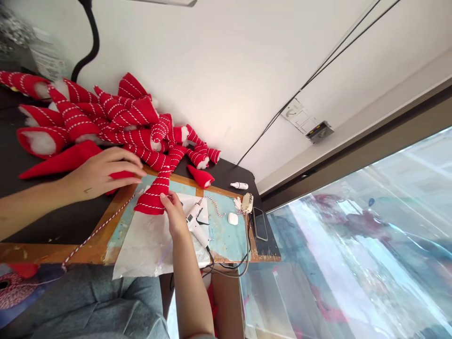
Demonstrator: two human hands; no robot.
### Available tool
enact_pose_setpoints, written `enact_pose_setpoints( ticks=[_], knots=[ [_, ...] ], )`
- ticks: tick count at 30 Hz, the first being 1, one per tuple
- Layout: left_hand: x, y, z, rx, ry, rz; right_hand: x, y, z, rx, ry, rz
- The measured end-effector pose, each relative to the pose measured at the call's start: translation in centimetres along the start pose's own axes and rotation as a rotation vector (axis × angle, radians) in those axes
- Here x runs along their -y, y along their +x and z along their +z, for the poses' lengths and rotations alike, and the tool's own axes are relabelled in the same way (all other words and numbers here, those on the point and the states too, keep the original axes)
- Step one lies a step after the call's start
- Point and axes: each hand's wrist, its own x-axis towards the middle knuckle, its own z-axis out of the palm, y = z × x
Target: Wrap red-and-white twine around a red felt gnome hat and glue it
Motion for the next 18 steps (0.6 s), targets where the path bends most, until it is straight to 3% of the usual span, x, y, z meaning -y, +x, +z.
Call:
enact_pose_setpoints(
  ticks=[3, 6, 9, 13, 15, 18],
  knots=[
    [-1.8, -2.7, 1.3, -0.148, -0.097, -0.079, -0.8, -0.1, 0.0, -0.042, 0.093, 0.014],
    [-3.7, -4.6, 2.5, -0.221, -0.031, -0.019, -0.9, -0.4, 0.2, -0.053, 0.147, 0.008],
    [-4.7, -5.3, 2.7, -0.256, 0.097, 0.018, -1.0, -0.6, 0.7, -0.041, 0.152, -0.023],
    [-4.6, -5.8, 2.4, -0.233, 0.156, 0.052, -1.6, -0.9, 1.1, -0.042, 0.116, -0.076],
    [-4.3, -6.4, 2.3, -0.241, 0.142, 0.108, -1.6, -1.6, 1.3, -0.152, 0.038, -0.153],
    [-4.2, -7.7, 2.5, -0.214, 0.152, 0.185, -0.8, -3.6, 1.7, -0.449, -0.366, -0.465]
  ],
)
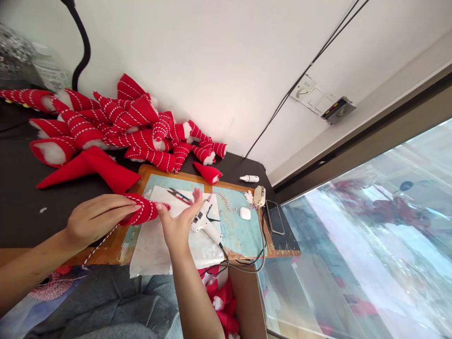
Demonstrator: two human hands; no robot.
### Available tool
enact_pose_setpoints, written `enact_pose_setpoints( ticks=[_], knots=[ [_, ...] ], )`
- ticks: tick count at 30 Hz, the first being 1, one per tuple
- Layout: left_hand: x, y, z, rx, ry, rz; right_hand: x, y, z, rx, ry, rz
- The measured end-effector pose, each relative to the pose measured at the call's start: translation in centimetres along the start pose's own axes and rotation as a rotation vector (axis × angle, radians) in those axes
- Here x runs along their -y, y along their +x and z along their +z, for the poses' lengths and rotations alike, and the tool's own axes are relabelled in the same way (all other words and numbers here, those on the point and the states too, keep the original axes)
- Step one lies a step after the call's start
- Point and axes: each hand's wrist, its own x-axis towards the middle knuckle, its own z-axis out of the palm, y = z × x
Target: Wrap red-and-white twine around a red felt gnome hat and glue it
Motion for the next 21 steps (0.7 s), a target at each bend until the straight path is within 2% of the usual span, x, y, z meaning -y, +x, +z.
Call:
enact_pose_setpoints(
  ticks=[1, 2, 4, 6, 9, 12, 16, 21],
  knots=[
    [-0.2, -0.5, -0.1, 0.011, -0.002, -0.001, 0.7, -0.5, -0.3, -0.011, -0.134, -0.137],
    [-0.6, -1.0, -0.1, 0.02, -0.012, -0.022, 1.5, -0.9, -0.5, 0.041, -0.229, -0.241],
    [-1.3, -2.2, -0.4, 0.031, -0.045, -0.091, 2.8, -1.8, -0.7, 0.248, -0.282, -0.315],
    [-2.0, -3.6, -0.8, 0.076, -0.073, -0.153, 3.5, -2.5, -0.5, 0.391, -0.267, -0.299],
    [-3.0, -5.7, -1.7, 0.149, -0.078, -0.188, 3.6, -3.4, 0.1, 0.447, -0.26, -0.305],
    [-4.1, -7.1, -2.6, 0.201, -0.057, -0.199, 3.3, -4.2, 0.4, 0.499, -0.357, -0.351],
    [-5.5, -7.8, -3.4, 0.232, -0.048, -0.188, 3.6, -4.7, 0.3, 0.554, -0.519, -0.387],
    [-6.3, -8.0, -3.6, 0.244, 0.066, -0.171, 4.1, -4.5, -0.1, 0.615, -0.456, -0.376]
  ],
)
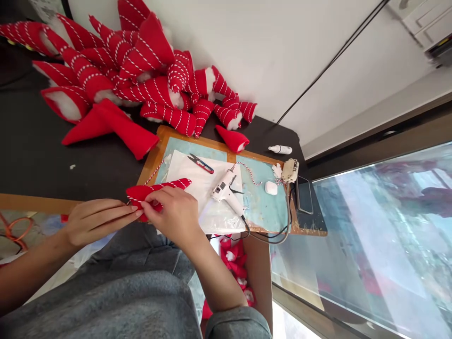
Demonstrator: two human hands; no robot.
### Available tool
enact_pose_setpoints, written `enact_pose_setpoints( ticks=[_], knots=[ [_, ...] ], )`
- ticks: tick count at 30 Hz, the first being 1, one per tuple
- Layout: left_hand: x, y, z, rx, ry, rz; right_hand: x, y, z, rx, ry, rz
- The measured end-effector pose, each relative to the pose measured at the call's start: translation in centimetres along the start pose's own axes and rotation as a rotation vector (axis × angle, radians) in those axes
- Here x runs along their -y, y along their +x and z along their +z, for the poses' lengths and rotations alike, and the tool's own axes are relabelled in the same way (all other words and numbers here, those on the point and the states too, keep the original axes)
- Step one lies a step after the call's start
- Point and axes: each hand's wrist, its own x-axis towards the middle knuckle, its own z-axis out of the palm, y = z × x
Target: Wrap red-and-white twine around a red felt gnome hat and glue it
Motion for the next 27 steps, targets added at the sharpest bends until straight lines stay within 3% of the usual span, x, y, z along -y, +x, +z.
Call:
enact_pose_setpoints(
  ticks=[6, 14, 22, 27],
  knots=[
    [0.0, 0.3, -0.1, -0.067, 0.092, 0.1, -0.2, 0.4, -0.4, 0.113, -0.12, -0.054],
    [-0.9, 0.3, -0.4, -0.08, 0.205, 0.041, 0.1, 1.1, -1.1, 0.225, -0.126, -0.105],
    [-0.9, -0.1, -0.6, -0.025, 0.211, -0.053, 0.1, 1.3, -0.5, 0.127, -0.218, -0.078],
    [1.2, 0.2, -0.7, -0.084, 0.204, 0.086, -0.3, -0.1, -0.2, -0.006, -0.048, -0.02]
  ],
)
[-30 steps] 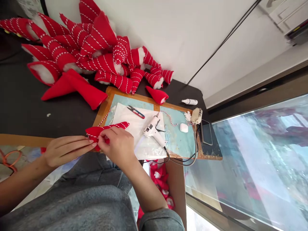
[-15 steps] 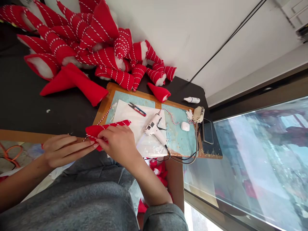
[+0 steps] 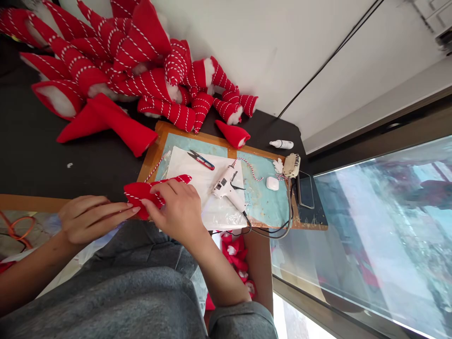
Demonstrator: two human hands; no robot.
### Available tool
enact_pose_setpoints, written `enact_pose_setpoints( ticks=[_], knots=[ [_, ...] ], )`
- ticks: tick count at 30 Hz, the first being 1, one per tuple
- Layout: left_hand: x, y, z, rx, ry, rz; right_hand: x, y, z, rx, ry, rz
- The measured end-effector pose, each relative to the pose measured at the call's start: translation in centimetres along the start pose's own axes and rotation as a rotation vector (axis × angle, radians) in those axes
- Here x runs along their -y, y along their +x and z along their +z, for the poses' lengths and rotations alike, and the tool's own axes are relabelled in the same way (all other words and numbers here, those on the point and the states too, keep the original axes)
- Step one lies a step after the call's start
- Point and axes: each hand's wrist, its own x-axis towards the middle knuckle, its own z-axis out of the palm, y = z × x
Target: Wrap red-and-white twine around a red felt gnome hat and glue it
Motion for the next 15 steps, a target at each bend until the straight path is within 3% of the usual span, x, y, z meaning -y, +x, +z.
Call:
enact_pose_setpoints(
  ticks=[3, 8, 12, 15],
  knots=[
    [1.0, 0.2, 0.3, -0.042, -0.008, 0.094, -0.4, -1.2, 0.7, -0.033, 0.034, 0.02],
    [0.9, 0.5, 0.6, -0.091, -0.014, -0.061, -1.0, -2.2, 1.9, -0.111, 0.029, 0.039],
    [0.9, 1.1, 0.5, -0.097, 0.009, -0.091, -1.1, -2.3, 2.6, -0.088, 0.026, 0.031],
    [0.8, 2.0, 0.7, -0.125, -0.117, -0.288, -1.2, -2.2, 2.9, -0.109, -0.01, 0.044]
  ],
)
